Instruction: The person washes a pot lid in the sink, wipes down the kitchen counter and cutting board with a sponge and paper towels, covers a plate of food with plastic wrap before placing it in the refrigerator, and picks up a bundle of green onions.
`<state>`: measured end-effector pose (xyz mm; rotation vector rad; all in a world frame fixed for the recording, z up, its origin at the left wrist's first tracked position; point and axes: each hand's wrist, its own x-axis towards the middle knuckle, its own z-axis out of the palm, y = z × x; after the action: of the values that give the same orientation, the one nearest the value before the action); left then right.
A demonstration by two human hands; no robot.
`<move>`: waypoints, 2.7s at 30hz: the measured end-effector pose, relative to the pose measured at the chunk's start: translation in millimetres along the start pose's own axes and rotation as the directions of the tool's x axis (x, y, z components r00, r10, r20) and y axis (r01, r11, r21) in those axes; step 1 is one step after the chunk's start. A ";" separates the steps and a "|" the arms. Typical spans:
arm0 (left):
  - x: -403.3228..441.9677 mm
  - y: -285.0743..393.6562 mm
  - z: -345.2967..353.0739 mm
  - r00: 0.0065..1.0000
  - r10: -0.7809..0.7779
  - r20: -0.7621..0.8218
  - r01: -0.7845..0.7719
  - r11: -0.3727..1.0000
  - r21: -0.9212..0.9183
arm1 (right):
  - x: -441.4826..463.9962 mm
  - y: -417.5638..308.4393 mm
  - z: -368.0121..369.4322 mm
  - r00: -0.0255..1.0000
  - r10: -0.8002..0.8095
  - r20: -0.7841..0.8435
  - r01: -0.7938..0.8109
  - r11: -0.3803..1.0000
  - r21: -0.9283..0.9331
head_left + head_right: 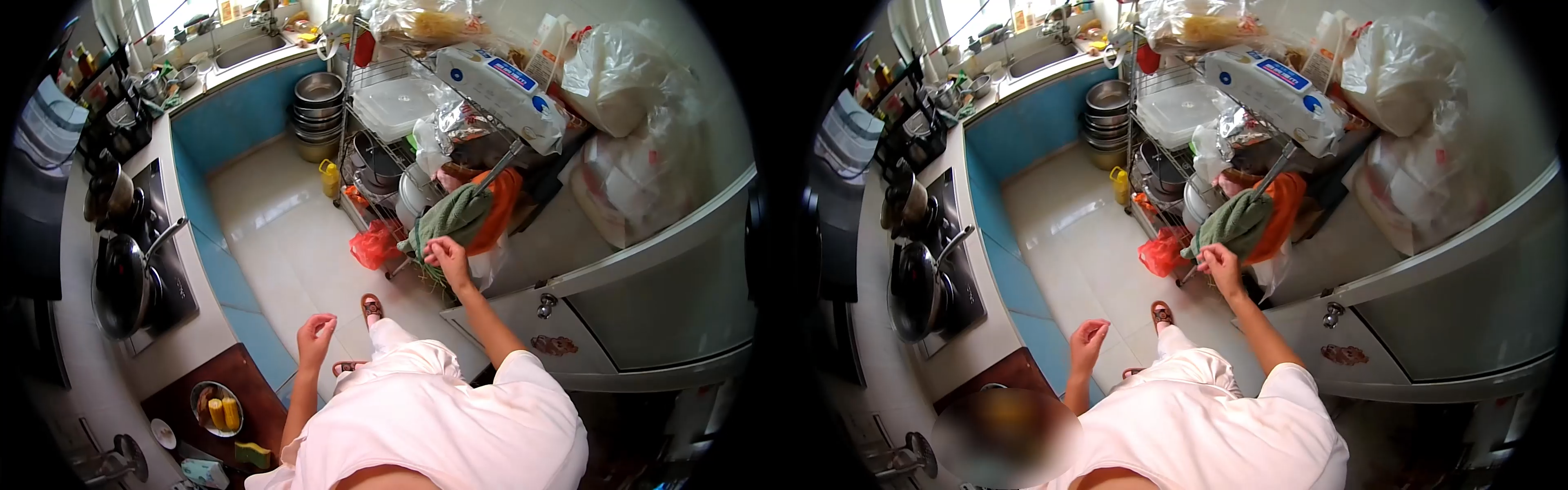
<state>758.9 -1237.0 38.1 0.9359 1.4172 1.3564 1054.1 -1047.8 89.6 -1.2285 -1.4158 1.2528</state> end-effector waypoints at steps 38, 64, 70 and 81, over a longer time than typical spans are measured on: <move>357.5 106.3 225.1 0.615 0.513 0.598 -0.657 0.753 0.030 | 308.6 31.9 -74.2 0.762 0.076 -0.644 -0.605 0.439 -0.664; 399.8 125.7 84.6 0.675 -0.221 0.704 0.586 0.740 -0.330 | 175.3 -110.0 149.2 0.935 -0.299 -0.193 0.196 0.885 -0.422; 383.2 142.0 -14.3 0.918 -0.131 0.374 0.292 0.861 -0.416 | 220.8 -125.2 223.0 0.948 -0.314 -0.048 0.283 0.903 -0.322; 290.8 152.9 -126.2 0.970 -0.132 -0.204 0.022 0.884 -0.467 | 239.5 -109.5 349.7 0.744 -0.092 0.661 0.047 0.995 0.086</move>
<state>546.3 -980.0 150.6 0.4115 1.1977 1.6852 661.9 -863.7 151.7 -0.6757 -1.8791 1.7733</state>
